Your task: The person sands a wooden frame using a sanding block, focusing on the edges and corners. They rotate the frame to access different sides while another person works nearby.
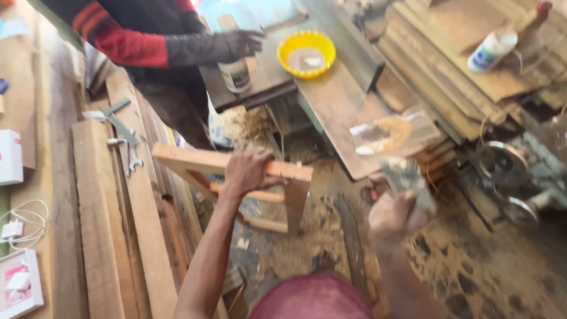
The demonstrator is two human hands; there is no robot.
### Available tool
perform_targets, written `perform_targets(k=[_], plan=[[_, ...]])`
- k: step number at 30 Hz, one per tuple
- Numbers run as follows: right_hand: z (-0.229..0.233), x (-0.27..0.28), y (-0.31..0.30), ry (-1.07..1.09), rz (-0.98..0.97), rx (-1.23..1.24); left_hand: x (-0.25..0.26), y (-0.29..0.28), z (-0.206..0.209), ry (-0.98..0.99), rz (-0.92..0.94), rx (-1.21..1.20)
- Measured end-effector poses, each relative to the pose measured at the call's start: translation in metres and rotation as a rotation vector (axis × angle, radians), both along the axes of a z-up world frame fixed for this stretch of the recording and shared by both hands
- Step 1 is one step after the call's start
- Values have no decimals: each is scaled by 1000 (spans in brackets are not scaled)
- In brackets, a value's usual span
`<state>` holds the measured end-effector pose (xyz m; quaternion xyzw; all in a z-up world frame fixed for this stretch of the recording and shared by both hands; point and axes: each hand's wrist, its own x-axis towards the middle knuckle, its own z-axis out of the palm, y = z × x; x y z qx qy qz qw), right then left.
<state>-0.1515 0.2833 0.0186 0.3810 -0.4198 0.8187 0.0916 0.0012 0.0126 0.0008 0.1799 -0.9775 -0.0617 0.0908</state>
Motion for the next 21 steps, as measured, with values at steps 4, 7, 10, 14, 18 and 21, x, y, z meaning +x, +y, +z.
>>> perform_targets(k=[4, 7, 10, 14, 18, 21], plan=[[-35, 3, 17, 18, -48, 413, 11, 11, -2, 143, -39, -17], [-77, 20, 34, -188, 36, 558, 18, 15, -4, 167, -32, -4], [-110, 42, 53, -320, -28, 796, 23, 18, -2, 134, -9, -1], [-128, 42, 50, -509, -22, 893, 25, 22, 3, 140, -13, -12], [-115, 18, 40, -505, -80, 926, 25, 22, 3, 120, 3, -8], [-96, 5, 37, -380, 17, 666, 26, 20, 4, 162, -19, -18]])
